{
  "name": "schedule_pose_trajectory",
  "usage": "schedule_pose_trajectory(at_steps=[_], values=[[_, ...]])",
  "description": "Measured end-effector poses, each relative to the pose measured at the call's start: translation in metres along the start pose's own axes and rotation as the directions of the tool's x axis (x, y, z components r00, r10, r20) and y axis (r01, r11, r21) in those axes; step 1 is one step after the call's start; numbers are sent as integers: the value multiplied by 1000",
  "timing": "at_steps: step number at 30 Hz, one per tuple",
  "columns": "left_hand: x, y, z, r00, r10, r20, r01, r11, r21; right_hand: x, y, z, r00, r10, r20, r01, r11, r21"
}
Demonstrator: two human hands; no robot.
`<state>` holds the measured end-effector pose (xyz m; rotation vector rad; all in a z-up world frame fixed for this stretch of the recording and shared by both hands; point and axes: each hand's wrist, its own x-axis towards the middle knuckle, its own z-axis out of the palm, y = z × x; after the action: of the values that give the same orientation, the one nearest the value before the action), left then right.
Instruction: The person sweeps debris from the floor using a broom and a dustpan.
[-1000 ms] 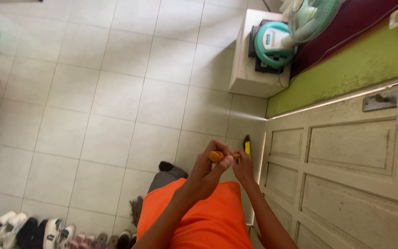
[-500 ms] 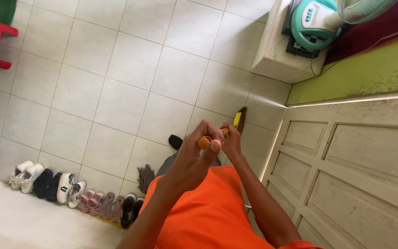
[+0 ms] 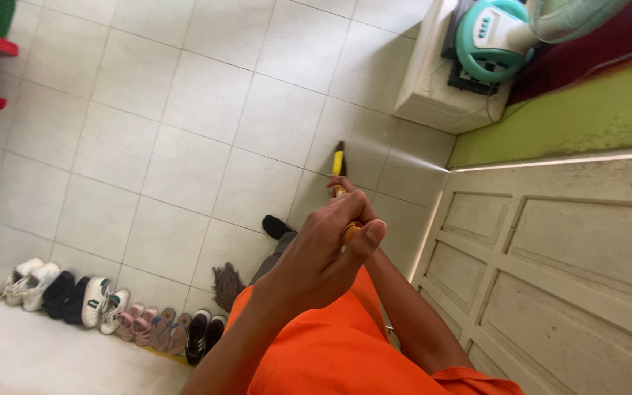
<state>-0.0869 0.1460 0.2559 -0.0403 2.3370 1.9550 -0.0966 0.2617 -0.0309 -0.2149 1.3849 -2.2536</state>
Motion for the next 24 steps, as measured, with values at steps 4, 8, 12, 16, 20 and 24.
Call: schedule_pose_trajectory(at_steps=[4,8,12,16,20,24], values=[[9,7,7,994,108,29,-109,994,17,20,47,28,922,-315,-227,197,883,-427],[13,12,10,992,101,73,-104,994,39,47,93,12,938,-306,-161,221,889,-401],[11,14,7,971,213,113,-221,973,63,54,101,11,959,-271,-85,221,900,-375],[9,19,-8,960,262,102,-267,963,42,48,68,22,989,-146,-35,132,956,-263],[10,22,-34,953,285,98,-287,958,7,35,20,45,1000,21,-1,-21,1000,-1],[4,17,-64,950,306,58,-307,951,18,43,-24,73,994,108,26,-111,978,177]])
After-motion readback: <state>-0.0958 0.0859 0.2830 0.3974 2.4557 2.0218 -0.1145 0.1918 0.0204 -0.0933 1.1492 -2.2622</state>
